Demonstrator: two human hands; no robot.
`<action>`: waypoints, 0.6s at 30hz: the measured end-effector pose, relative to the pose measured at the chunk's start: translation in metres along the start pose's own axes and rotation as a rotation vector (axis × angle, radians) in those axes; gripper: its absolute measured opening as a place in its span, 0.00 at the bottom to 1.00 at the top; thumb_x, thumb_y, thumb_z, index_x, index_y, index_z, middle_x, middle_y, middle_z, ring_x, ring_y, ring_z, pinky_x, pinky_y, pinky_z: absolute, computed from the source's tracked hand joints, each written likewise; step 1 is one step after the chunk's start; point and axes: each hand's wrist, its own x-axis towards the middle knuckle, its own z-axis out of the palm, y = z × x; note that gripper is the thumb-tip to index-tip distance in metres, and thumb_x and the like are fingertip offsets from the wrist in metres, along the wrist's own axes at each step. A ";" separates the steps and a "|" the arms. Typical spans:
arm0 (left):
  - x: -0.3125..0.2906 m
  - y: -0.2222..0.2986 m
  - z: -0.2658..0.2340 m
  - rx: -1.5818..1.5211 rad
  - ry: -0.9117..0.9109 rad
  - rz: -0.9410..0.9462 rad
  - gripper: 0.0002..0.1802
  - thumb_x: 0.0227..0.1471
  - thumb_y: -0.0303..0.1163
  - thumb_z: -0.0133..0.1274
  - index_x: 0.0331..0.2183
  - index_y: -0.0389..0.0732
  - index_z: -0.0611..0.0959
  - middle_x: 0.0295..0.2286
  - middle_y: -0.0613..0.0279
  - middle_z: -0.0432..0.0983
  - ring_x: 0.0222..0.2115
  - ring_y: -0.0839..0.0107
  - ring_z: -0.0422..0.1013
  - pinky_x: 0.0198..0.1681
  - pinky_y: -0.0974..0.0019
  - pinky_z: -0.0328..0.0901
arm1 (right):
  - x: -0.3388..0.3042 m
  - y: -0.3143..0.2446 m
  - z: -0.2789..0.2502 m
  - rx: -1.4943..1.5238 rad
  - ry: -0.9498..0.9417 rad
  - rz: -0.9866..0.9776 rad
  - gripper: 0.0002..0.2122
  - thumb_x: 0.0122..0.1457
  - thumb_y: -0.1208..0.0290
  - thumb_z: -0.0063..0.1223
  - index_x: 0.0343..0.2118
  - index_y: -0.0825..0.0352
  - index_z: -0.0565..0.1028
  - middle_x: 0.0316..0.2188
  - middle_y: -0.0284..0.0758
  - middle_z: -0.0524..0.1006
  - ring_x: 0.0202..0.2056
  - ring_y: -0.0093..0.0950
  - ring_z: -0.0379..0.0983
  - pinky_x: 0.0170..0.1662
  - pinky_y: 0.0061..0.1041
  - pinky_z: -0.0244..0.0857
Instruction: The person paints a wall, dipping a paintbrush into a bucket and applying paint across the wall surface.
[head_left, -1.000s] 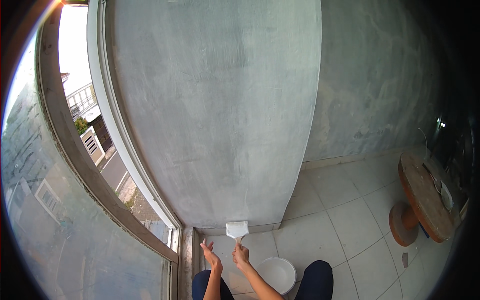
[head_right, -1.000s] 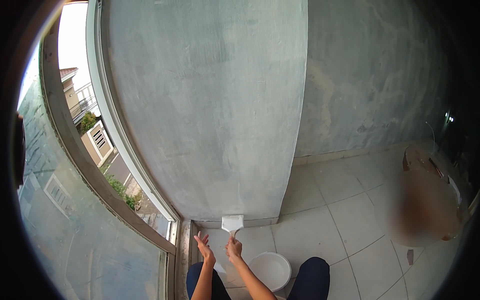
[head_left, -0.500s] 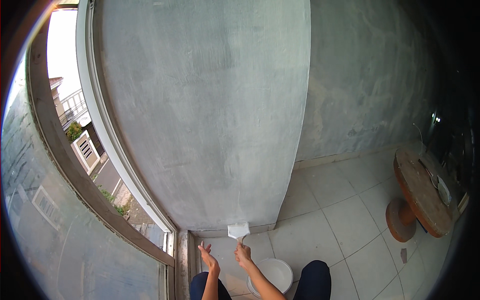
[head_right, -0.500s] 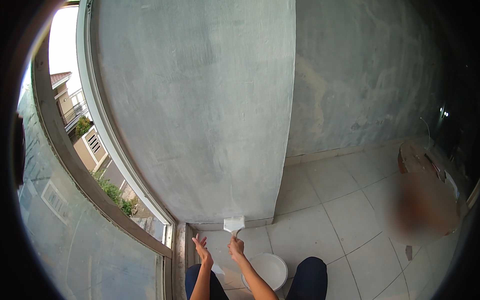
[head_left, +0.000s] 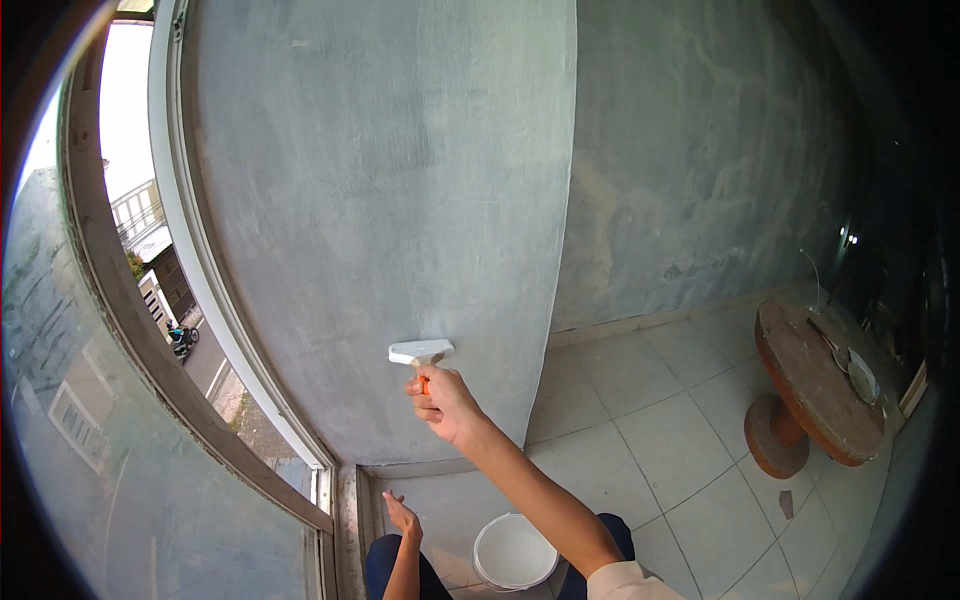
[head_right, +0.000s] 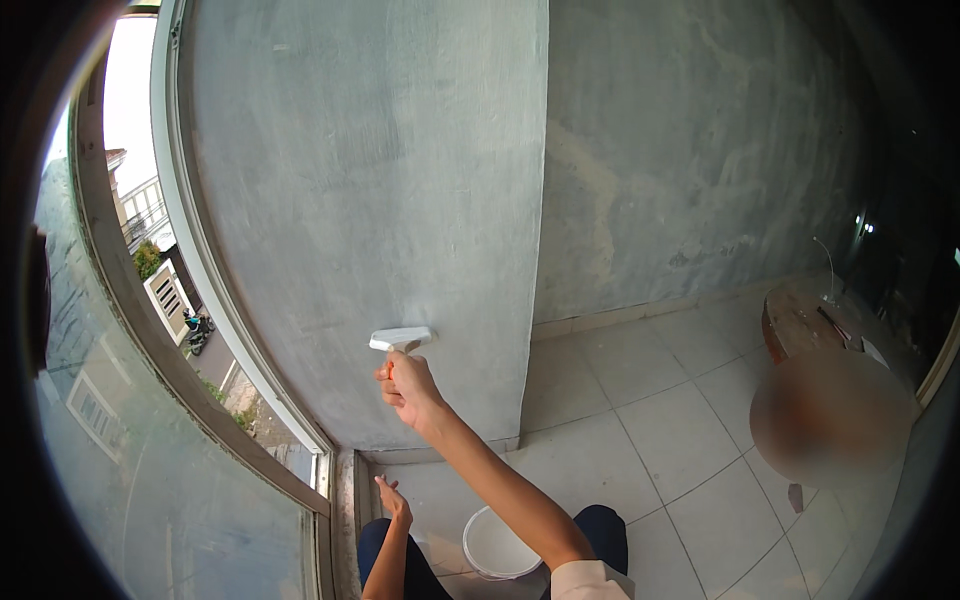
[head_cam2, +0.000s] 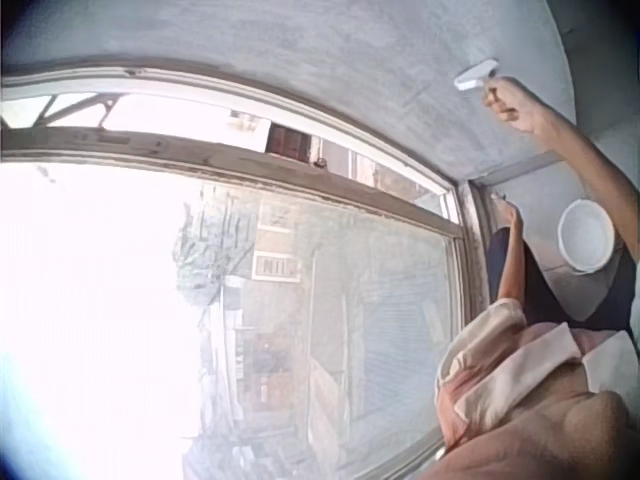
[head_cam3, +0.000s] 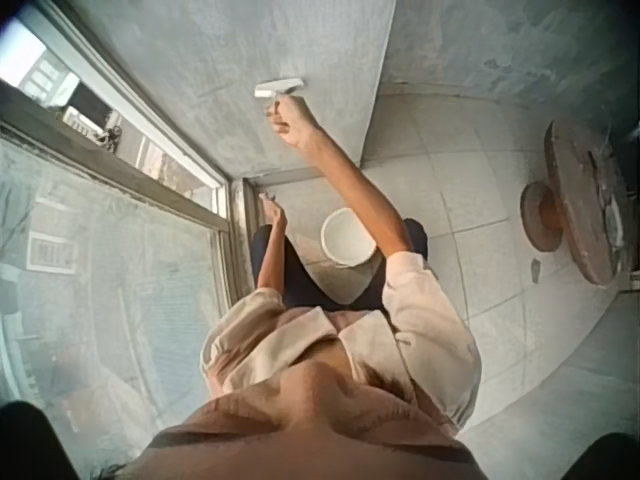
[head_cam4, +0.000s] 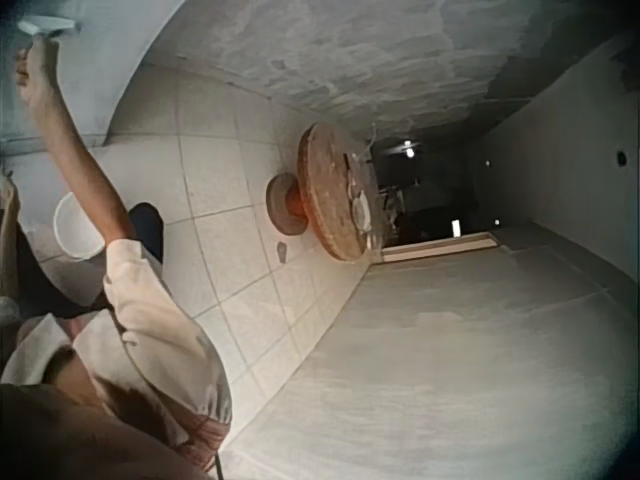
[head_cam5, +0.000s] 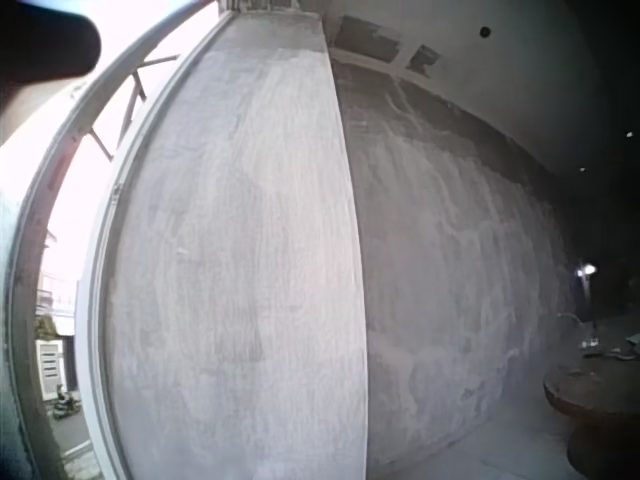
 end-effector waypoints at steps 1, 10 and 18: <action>0.001 0.001 0.000 0.040 0.020 0.005 0.34 0.45 0.57 0.24 0.45 0.42 0.63 0.35 0.49 0.67 0.39 0.61 0.60 0.44 0.62 0.50 | -0.006 -0.008 0.012 -0.036 -0.047 -0.044 0.04 0.49 0.73 0.33 0.21 0.66 0.58 0.13 0.28 0.58 0.07 0.11 0.42 0.08 0.12 0.34; -0.022 0.006 0.007 0.119 -0.096 0.106 0.33 0.46 0.56 0.24 0.44 0.41 0.64 0.34 0.49 0.67 0.39 0.61 0.61 0.43 0.63 0.51 | -0.015 0.031 0.014 -0.138 0.015 -0.388 0.12 0.53 0.61 0.34 0.23 0.65 0.60 0.12 0.27 0.57 0.07 0.11 0.41 0.08 0.12 0.34; 0.003 -0.025 0.006 0.061 -0.118 0.157 0.33 0.46 0.57 0.23 0.45 0.42 0.63 0.34 0.50 0.67 0.36 0.60 0.61 0.42 0.64 0.52 | 0.066 0.180 -0.122 -0.298 0.418 -0.533 0.17 0.53 0.58 0.36 0.15 0.67 0.61 0.11 0.26 0.56 0.12 0.13 0.50 0.15 0.12 0.46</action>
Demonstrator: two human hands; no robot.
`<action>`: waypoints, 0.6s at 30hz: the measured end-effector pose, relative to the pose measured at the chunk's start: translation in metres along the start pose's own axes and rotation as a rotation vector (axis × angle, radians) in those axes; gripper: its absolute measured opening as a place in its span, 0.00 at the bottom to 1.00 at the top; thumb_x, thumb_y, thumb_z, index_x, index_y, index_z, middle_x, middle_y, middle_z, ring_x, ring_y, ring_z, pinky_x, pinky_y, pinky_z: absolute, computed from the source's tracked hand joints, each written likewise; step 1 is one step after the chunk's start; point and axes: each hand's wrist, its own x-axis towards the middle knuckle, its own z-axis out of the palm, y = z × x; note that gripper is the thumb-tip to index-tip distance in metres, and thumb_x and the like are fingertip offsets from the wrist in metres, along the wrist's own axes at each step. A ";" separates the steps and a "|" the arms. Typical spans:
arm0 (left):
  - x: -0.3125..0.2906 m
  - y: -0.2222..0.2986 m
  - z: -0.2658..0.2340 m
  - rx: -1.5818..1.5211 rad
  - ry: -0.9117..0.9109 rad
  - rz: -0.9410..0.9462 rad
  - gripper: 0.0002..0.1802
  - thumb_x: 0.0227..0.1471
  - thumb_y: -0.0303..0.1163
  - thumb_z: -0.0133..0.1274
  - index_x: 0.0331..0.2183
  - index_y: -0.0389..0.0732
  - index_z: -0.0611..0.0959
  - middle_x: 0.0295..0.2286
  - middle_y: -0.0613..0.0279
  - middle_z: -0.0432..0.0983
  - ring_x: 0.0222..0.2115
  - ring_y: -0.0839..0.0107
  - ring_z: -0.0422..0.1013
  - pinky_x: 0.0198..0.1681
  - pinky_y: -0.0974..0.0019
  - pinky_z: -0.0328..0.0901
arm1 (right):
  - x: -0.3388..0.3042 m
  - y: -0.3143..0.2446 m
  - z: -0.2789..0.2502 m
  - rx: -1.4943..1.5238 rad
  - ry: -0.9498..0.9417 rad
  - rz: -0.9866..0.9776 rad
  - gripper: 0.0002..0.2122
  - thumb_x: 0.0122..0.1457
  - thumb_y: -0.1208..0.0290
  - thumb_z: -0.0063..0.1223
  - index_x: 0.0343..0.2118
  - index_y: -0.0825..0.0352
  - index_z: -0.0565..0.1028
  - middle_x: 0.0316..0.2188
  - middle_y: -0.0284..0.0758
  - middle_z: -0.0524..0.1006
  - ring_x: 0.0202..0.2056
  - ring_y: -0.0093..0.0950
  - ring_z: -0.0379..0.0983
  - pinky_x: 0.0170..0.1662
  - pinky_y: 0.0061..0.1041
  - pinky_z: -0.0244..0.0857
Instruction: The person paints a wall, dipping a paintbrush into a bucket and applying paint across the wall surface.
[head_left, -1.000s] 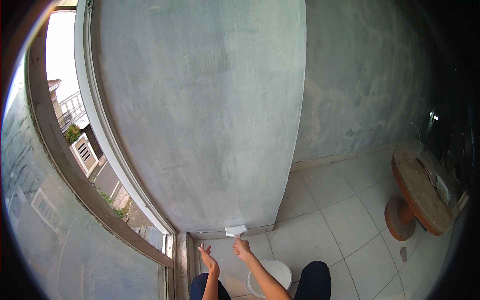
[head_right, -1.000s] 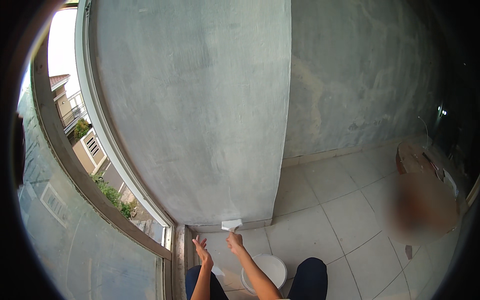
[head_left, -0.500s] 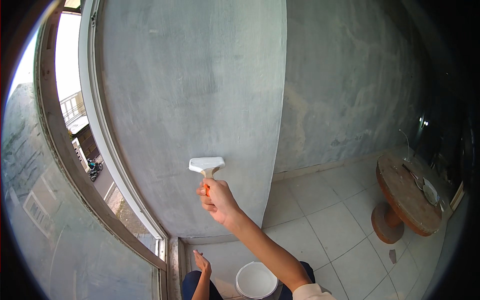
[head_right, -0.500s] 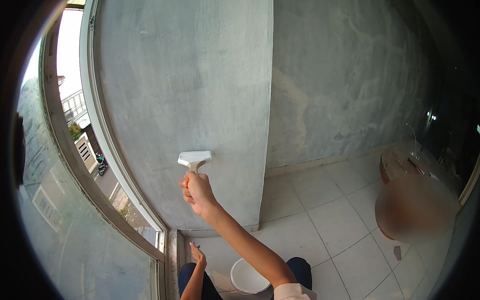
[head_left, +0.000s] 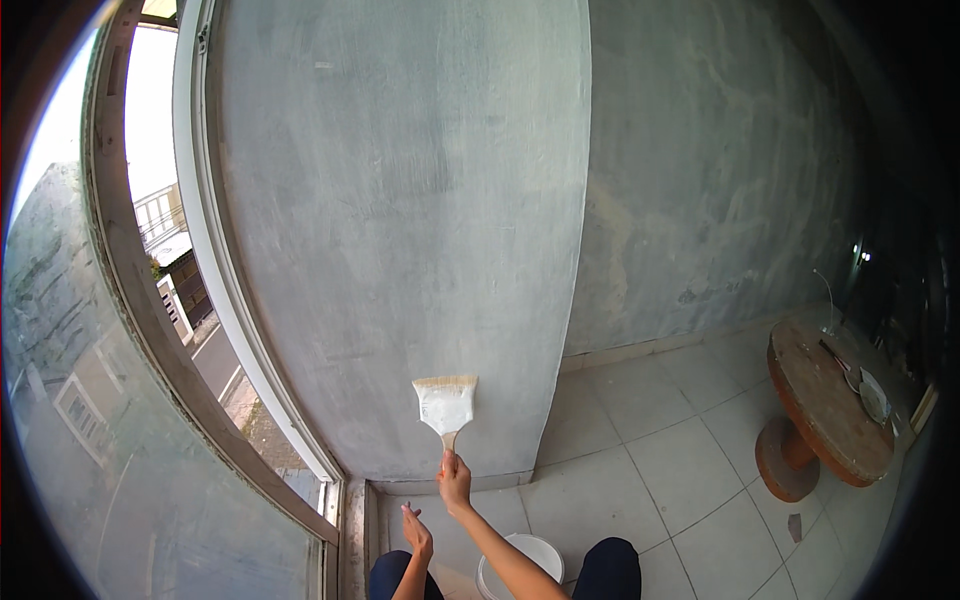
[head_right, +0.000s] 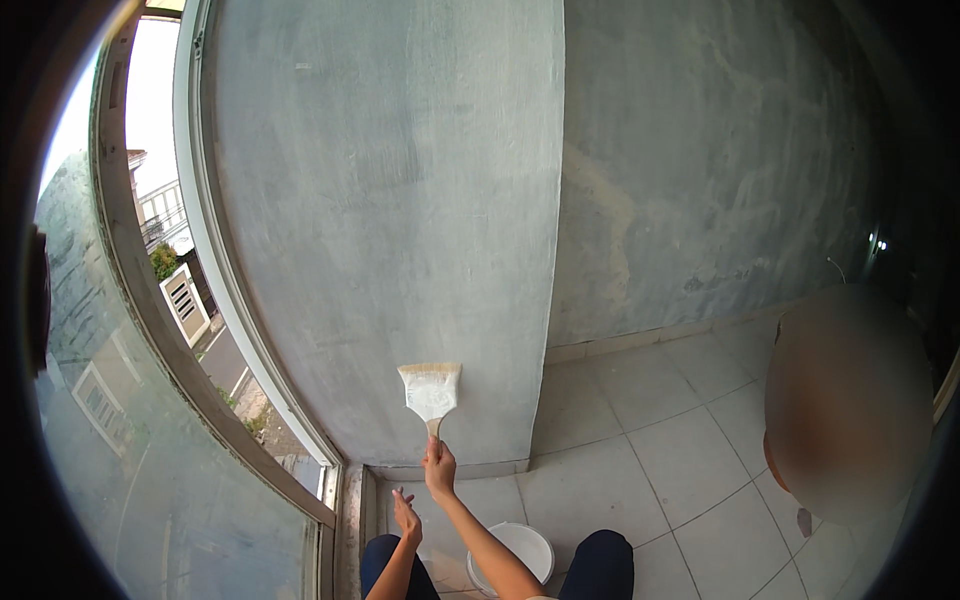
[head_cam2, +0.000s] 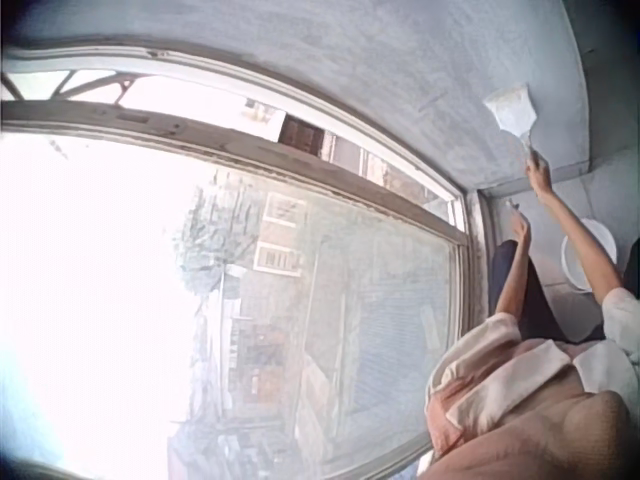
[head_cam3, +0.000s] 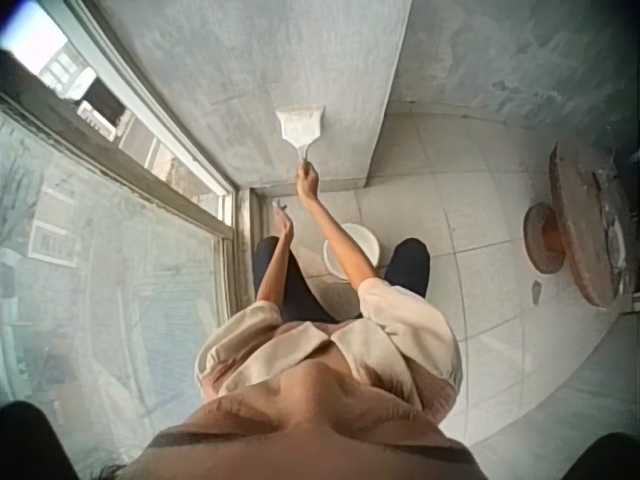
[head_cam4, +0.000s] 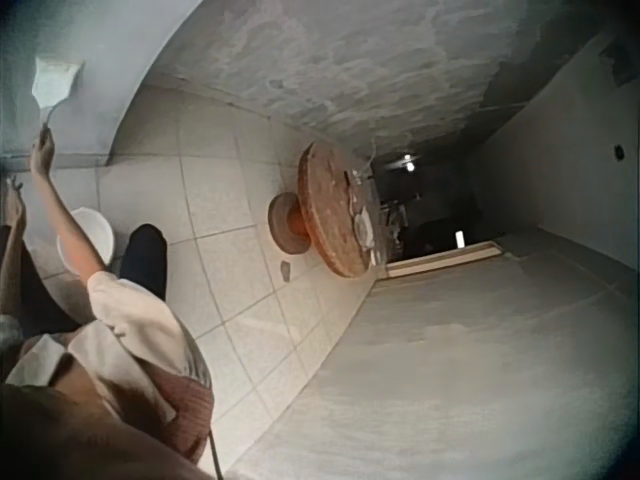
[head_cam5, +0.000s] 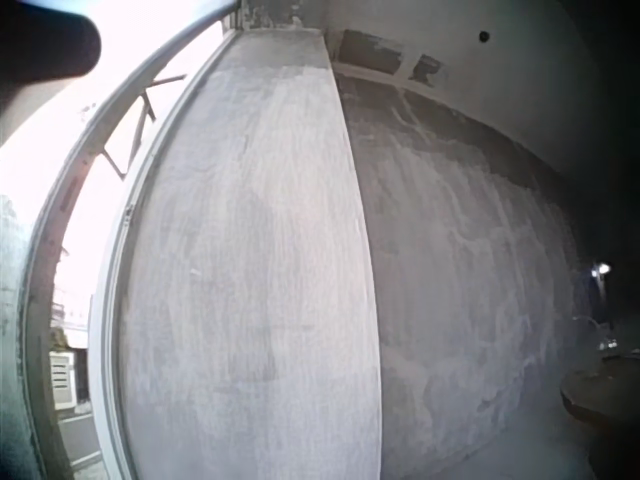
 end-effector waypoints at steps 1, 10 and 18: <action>0.000 0.001 -0.005 0.007 0.009 0.014 0.33 0.46 0.57 0.23 0.45 0.43 0.63 0.34 0.50 0.67 0.35 0.60 0.61 0.41 0.64 0.52 | -0.012 0.018 -0.009 -0.030 -0.011 0.046 0.17 0.53 0.57 0.36 0.16 0.65 0.60 0.11 0.25 0.55 0.12 0.13 0.49 0.13 0.12 0.44; -0.002 0.025 -0.001 -0.090 -0.051 -0.034 0.35 0.44 0.59 0.23 0.46 0.44 0.61 0.35 0.50 0.66 0.37 0.61 0.59 0.43 0.61 0.50 | -0.130 -0.045 -0.152 0.000 -0.188 0.773 0.12 0.53 0.61 0.34 0.23 0.66 0.62 0.12 0.28 0.58 0.06 0.11 0.43 0.08 0.11 0.36; -0.010 0.036 0.010 -0.105 -0.112 -0.089 0.37 0.43 0.61 0.22 0.47 0.46 0.60 0.37 0.50 0.65 0.39 0.59 0.58 0.45 0.57 0.46 | -0.207 -0.012 -0.191 0.263 0.172 0.944 0.07 0.51 0.69 0.32 0.21 0.65 0.58 0.13 0.33 0.60 0.07 0.16 0.46 0.08 0.14 0.41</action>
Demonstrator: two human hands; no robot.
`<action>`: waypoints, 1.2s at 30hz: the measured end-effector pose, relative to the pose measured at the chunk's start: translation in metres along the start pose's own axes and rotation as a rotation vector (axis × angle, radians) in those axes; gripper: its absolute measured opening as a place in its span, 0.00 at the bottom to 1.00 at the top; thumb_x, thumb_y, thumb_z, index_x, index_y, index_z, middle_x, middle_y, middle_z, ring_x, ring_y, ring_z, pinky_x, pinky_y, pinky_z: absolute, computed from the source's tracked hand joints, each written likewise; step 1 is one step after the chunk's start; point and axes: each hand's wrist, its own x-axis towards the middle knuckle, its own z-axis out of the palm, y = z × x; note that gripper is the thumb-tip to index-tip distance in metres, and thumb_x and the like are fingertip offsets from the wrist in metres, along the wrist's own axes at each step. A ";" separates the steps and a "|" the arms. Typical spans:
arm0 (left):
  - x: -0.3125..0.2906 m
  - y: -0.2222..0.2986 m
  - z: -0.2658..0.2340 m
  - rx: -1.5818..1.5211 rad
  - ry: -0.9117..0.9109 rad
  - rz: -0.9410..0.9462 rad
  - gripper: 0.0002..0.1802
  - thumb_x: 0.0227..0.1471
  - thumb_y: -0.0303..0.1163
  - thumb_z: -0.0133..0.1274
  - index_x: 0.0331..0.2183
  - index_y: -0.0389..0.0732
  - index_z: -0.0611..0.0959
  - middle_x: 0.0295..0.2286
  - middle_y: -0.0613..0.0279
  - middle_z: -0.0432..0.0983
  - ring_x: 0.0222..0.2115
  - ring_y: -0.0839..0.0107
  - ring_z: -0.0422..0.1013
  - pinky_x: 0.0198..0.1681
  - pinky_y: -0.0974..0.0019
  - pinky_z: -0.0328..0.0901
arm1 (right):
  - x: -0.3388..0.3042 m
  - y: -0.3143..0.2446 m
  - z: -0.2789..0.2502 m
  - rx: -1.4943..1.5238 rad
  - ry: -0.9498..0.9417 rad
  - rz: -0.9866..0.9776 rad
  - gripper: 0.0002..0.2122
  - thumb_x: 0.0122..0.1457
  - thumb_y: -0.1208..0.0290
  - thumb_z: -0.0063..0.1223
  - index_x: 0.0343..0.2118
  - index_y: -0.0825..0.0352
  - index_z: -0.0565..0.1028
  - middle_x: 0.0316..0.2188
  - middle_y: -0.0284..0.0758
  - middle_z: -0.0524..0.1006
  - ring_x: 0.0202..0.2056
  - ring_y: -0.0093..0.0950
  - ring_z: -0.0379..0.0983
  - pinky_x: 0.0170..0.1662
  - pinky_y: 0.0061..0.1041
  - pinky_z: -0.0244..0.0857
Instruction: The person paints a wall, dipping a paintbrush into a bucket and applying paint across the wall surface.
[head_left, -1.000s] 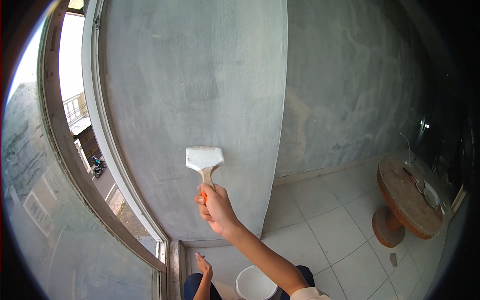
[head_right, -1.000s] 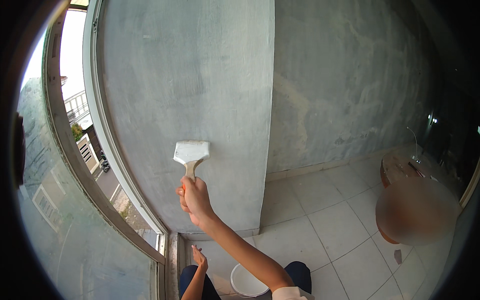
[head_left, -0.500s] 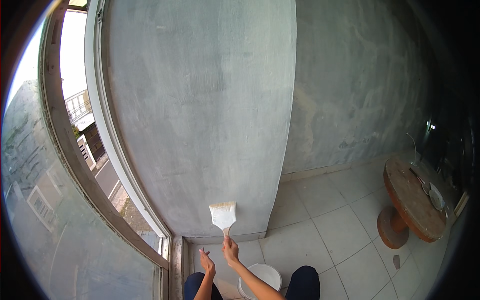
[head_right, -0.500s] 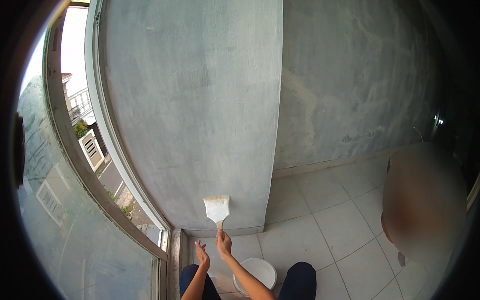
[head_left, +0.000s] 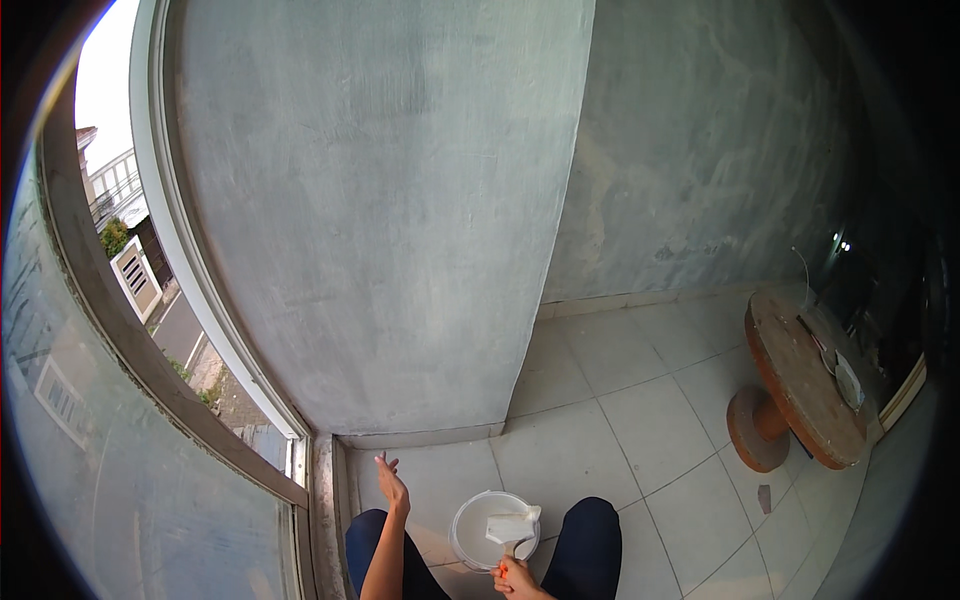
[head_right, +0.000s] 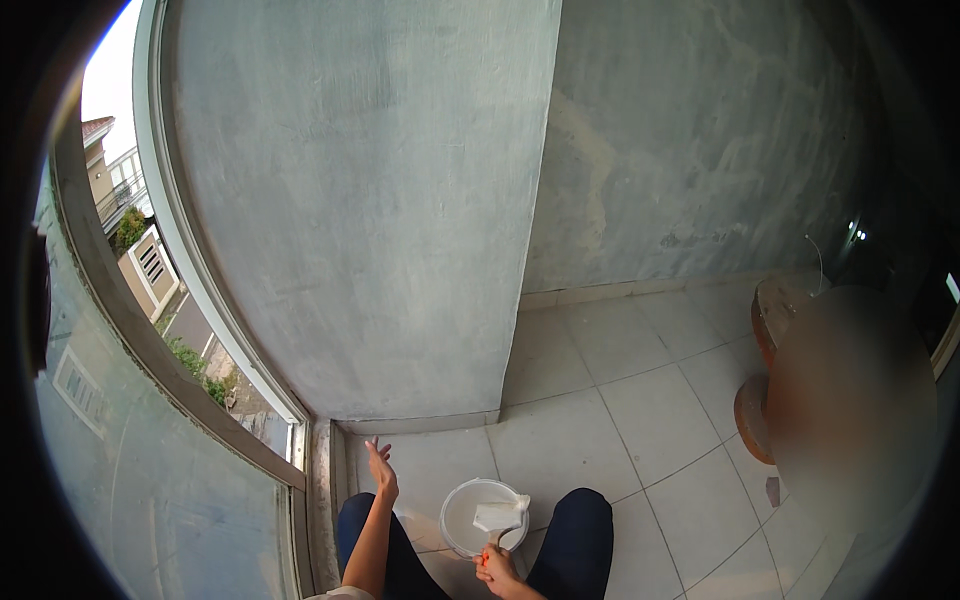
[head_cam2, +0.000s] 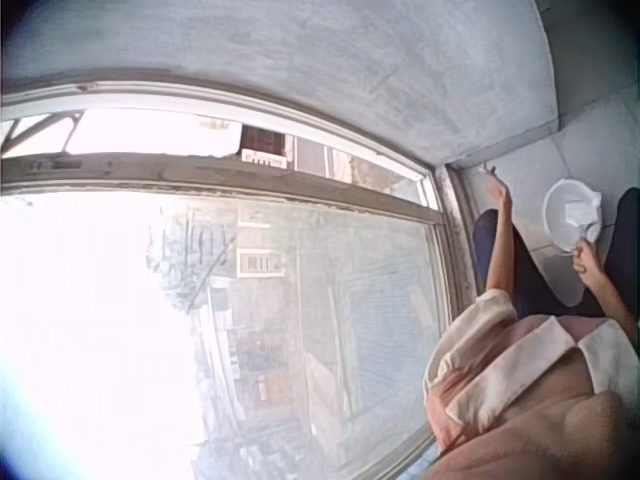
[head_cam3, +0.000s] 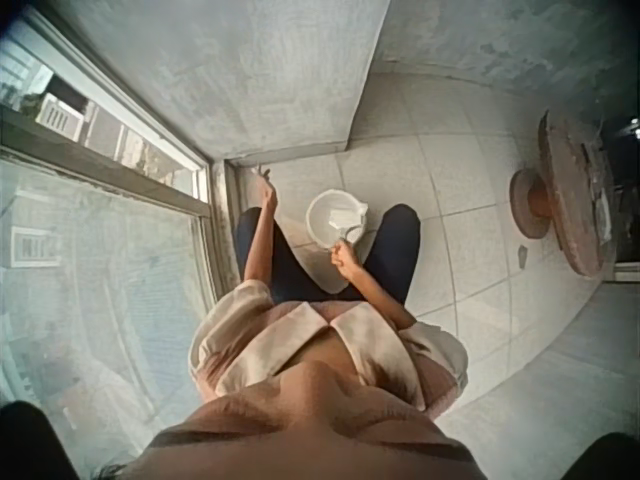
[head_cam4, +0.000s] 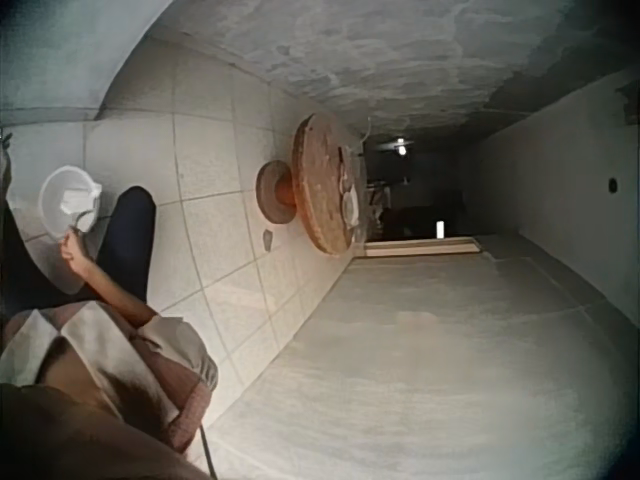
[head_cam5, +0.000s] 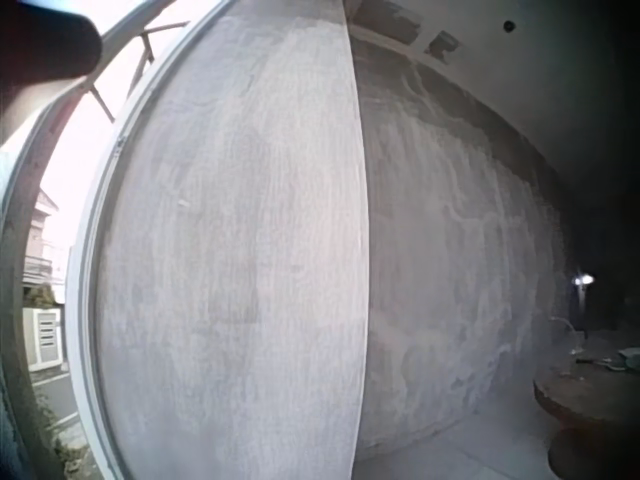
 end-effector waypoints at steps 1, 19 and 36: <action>-0.001 0.001 0.002 -0.003 -0.003 0.005 0.37 0.43 0.61 0.21 0.47 0.45 0.60 0.37 0.50 0.65 0.38 0.59 0.58 0.45 0.56 0.46 | 0.007 0.007 0.013 0.055 0.013 -0.054 0.07 0.51 0.69 0.32 0.21 0.65 0.58 0.13 0.33 0.60 0.07 0.17 0.46 0.08 0.15 0.41; -0.002 -0.005 0.001 0.059 -0.025 -0.023 0.36 0.44 0.60 0.22 0.47 0.44 0.59 0.36 0.48 0.65 0.38 0.58 0.59 0.44 0.60 0.49 | 0.089 0.010 0.054 0.633 0.274 -0.036 0.07 0.50 0.72 0.27 0.17 0.64 0.55 0.13 0.32 0.59 0.08 0.20 0.47 0.09 0.16 0.41; 0.002 -0.006 -0.002 0.068 -0.043 0.046 0.35 0.45 0.58 0.22 0.47 0.43 0.59 0.36 0.48 0.65 0.38 0.58 0.59 0.44 0.61 0.49 | 0.017 0.041 0.071 0.159 0.165 -0.380 0.07 0.53 0.64 0.33 0.25 0.60 0.54 0.11 0.30 0.58 0.06 0.16 0.46 0.09 0.15 0.40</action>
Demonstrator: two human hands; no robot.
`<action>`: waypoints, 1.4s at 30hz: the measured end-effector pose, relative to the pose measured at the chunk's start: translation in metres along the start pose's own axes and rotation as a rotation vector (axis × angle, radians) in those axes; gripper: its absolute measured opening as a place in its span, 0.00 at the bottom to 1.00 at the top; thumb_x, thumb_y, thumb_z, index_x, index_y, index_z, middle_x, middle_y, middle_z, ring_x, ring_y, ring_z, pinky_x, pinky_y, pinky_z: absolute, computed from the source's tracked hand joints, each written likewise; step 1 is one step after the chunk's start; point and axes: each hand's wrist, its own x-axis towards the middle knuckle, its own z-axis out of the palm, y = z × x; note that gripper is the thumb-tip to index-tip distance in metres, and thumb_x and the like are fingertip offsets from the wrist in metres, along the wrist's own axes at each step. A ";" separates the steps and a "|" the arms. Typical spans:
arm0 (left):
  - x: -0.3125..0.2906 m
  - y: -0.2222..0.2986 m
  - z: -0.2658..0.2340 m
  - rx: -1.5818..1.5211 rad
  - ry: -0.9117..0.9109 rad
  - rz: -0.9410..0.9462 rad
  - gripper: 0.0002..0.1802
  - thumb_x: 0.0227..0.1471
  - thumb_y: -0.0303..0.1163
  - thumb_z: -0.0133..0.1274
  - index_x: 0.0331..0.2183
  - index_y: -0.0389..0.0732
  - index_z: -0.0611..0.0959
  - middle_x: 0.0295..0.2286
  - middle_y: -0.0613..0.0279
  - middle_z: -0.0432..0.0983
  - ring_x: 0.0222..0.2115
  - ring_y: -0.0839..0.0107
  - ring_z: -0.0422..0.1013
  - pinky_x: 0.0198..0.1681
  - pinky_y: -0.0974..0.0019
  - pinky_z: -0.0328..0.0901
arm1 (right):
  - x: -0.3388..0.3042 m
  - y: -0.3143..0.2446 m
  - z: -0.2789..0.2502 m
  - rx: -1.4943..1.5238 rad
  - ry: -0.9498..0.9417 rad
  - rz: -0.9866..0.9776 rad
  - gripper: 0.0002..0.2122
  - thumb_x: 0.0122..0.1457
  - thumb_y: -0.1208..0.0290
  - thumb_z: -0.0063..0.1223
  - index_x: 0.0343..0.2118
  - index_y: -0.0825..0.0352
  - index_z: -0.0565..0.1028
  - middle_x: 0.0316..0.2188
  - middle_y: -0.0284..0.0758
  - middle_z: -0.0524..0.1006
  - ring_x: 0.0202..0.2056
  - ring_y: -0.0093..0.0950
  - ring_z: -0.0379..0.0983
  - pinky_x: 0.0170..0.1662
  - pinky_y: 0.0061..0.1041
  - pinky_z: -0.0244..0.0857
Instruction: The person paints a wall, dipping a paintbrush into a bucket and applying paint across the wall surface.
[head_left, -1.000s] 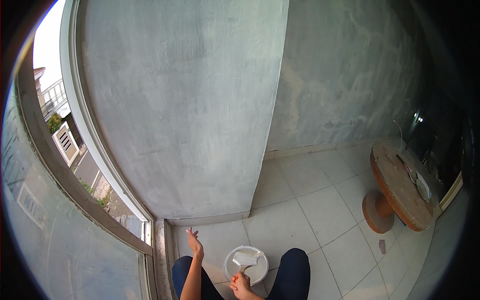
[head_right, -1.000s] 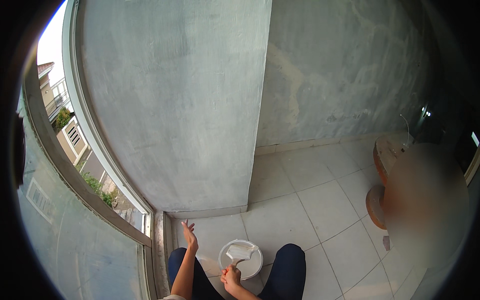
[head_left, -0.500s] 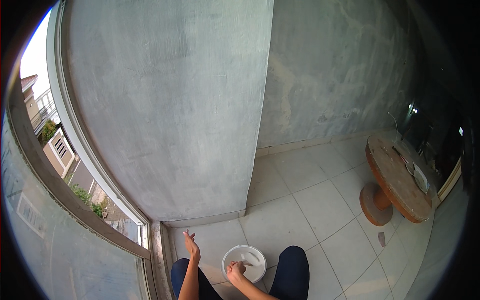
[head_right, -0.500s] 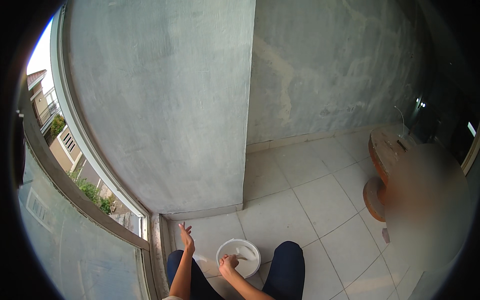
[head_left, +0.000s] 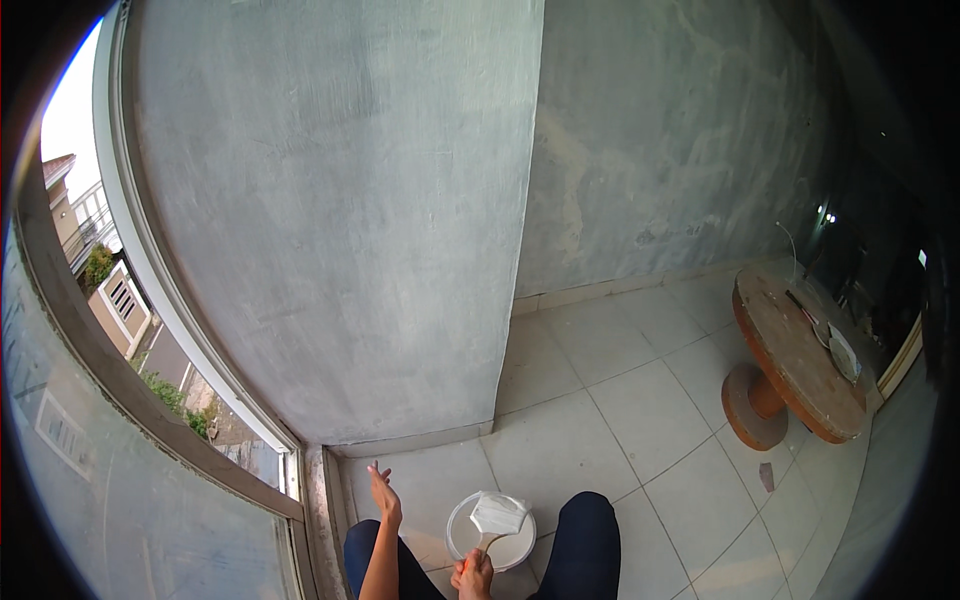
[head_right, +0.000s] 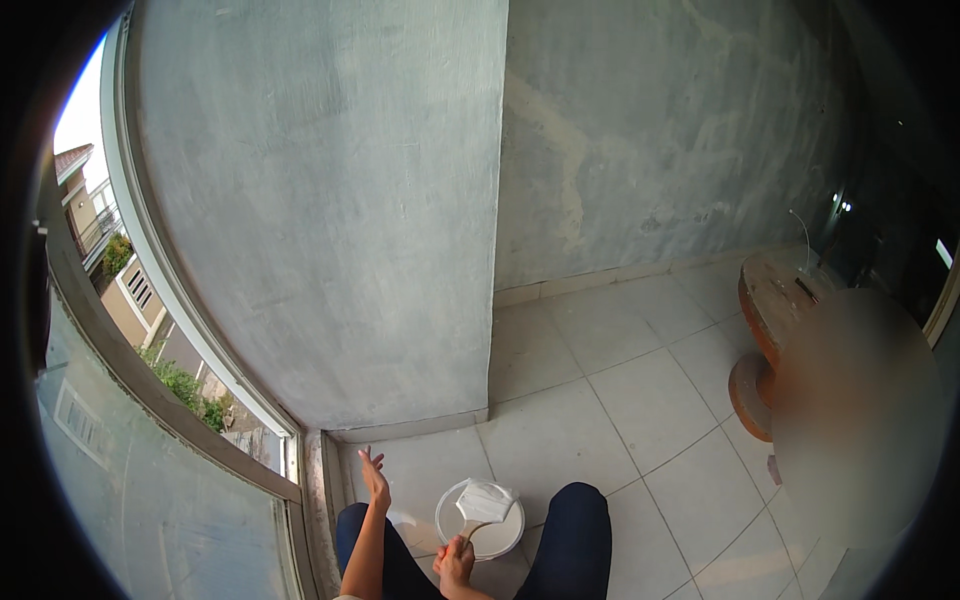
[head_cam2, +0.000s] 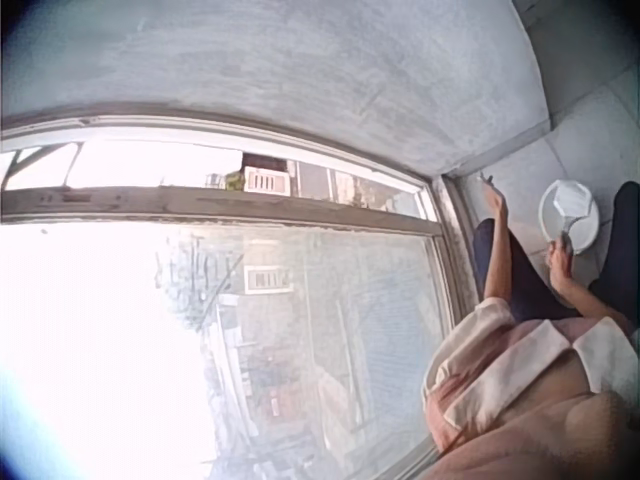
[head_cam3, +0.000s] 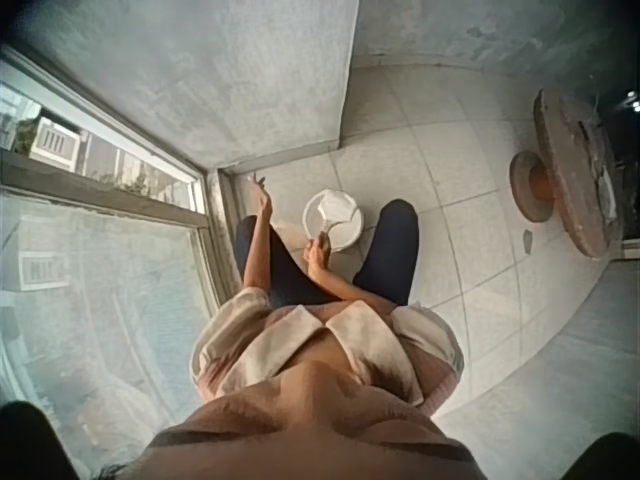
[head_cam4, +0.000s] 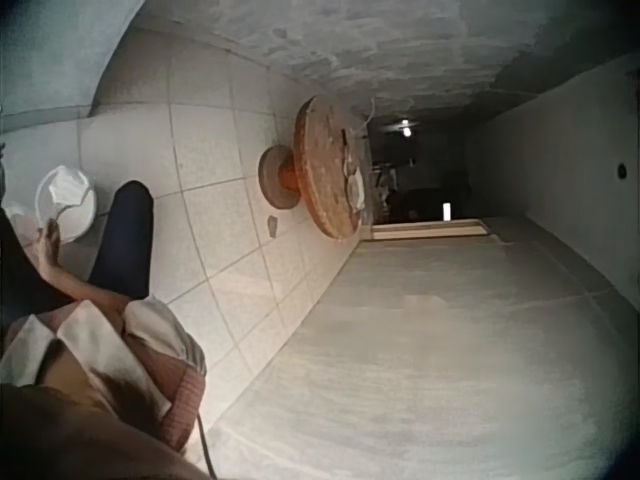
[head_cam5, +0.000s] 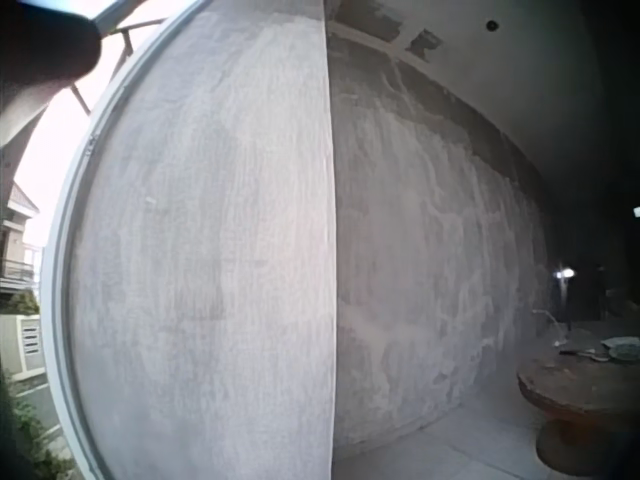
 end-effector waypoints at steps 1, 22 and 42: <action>0.000 0.000 -0.004 -0.017 0.010 0.000 0.35 0.45 0.58 0.22 0.47 0.43 0.59 0.36 0.48 0.65 0.38 0.58 0.59 0.44 0.61 0.49 | -0.006 -0.001 -0.008 -0.047 -0.020 0.001 0.07 0.53 0.65 0.33 0.26 0.60 0.54 0.10 0.30 0.58 0.06 0.16 0.46 0.08 0.15 0.40; -0.017 0.060 -0.072 -0.405 0.533 0.256 0.31 0.47 0.54 0.23 0.44 0.45 0.64 0.37 0.61 0.65 0.39 0.68 0.56 0.43 0.65 0.46 | 0.125 0.070 0.208 -0.355 -0.223 0.197 0.10 0.51 0.68 0.35 0.16 0.64 0.58 0.09 0.30 0.59 0.06 0.15 0.46 0.06 0.14 0.37; -0.039 0.090 -0.080 -0.486 0.496 0.185 0.31 0.47 0.55 0.22 0.45 0.46 0.63 0.38 0.60 0.64 0.41 0.68 0.56 0.45 0.63 0.43 | 0.134 0.091 0.170 -0.374 -0.360 0.124 0.09 0.51 0.65 0.36 0.21 0.65 0.59 0.09 0.30 0.58 0.05 0.15 0.46 0.06 0.14 0.37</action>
